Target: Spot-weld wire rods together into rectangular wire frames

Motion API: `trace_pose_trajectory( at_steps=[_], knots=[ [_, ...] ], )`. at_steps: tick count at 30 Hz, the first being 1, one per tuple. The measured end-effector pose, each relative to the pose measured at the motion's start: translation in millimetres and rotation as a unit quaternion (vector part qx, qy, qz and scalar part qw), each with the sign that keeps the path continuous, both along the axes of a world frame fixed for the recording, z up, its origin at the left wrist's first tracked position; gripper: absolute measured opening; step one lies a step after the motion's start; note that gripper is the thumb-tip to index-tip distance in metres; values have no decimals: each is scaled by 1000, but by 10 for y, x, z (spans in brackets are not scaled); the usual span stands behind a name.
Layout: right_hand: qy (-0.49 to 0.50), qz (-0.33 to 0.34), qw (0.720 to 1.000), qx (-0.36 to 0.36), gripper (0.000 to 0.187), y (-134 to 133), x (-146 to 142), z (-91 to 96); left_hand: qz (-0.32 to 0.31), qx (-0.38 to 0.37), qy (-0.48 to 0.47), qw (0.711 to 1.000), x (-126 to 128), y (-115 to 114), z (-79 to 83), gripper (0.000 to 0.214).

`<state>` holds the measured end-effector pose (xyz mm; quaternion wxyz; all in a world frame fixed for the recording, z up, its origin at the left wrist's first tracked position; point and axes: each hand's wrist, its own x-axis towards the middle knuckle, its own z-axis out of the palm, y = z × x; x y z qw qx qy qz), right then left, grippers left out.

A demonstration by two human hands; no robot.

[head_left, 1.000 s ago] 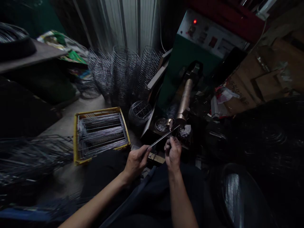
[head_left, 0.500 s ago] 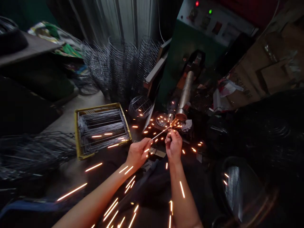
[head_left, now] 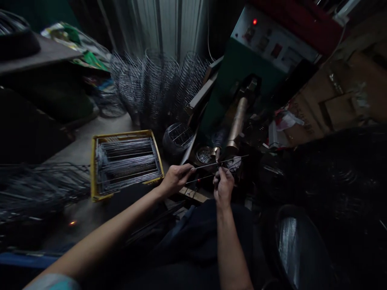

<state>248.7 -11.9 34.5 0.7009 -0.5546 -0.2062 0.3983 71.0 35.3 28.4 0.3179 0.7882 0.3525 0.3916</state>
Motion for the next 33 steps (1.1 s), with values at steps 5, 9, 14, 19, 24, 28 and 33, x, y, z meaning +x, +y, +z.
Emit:
trace_pose_trajectory(
  at_steps=[5, 9, 14, 19, 24, 28, 33],
  knots=[
    [22, -8, 1000, -1, 31, 57, 73, -31, -22, 14, -4, 1000, 74, 167, 7, 33],
    [20, -3, 1000, 12, 33, 114, 97, -50, -47, -6, 4, 999, 61, 260, 38, 33],
    [27, 44, 999, -9, 32, -19, 115, -80, -72, -46, 5, 996, 19, 353, 89, 33],
    [-67, 214, 968, -111, 35, -624, -142, -369, -83, -1, 25, 996, 50, 382, 107, 36],
    [-169, 437, 863, -191, 29, -1285, -553, -763, -90, 127, 170, 973, -159, 85, 132, 23],
    [-209, 532, 805, -160, 30, -1496, -668, -861, 1, 83, 218, 973, -938, -77, -29, 18],
    [-254, 531, 790, -171, 37, -1447, -594, -858, 363, -74, 30, 928, -2238, -29, -390, 25]
  ],
)
